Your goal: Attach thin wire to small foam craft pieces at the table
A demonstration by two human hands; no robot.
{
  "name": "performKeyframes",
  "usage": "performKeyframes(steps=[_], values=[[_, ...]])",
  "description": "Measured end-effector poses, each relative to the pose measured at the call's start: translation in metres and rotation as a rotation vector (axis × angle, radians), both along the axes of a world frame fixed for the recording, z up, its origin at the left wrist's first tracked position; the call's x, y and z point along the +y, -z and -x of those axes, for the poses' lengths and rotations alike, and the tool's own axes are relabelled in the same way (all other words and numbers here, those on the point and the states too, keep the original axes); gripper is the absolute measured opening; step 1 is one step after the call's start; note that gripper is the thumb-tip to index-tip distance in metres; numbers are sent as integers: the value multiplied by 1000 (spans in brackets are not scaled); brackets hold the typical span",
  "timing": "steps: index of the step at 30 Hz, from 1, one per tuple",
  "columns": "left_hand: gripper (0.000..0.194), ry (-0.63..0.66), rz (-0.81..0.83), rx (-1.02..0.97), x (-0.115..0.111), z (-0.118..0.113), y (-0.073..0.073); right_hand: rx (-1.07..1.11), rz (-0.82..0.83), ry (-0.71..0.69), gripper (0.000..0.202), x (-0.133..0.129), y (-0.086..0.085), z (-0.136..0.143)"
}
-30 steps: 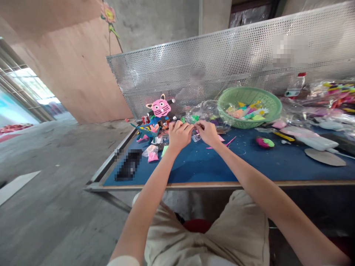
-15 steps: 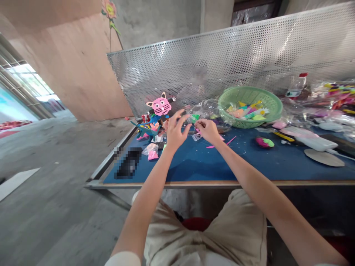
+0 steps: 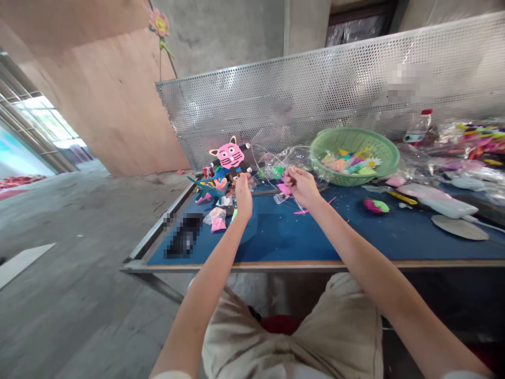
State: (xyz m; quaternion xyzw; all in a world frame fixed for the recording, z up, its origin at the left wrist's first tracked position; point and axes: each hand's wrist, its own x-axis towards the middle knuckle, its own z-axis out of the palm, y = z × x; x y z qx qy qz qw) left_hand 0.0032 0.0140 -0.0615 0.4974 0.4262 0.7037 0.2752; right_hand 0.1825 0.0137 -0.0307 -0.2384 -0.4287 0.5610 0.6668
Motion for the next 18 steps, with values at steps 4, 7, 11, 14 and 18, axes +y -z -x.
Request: performKeyframes(steps=[4,7,11,14,18], values=[[54,427,68,-63,-7,-11,1,229,82,-148,22,-2,-2,4],[40,479,51,-140,-10,-15,1,274,151,-224,22,-3,-3,4],[37,542,57,-286,-10,-14,-1,239,125,-227,20,-4,-5,3],[37,596,32,-316,-9,-12,-3,198,74,-239,18,-7,-5,3],[34,533,-52,-263,-8,-13,-4,186,35,-271,19,-8,-3,5]])
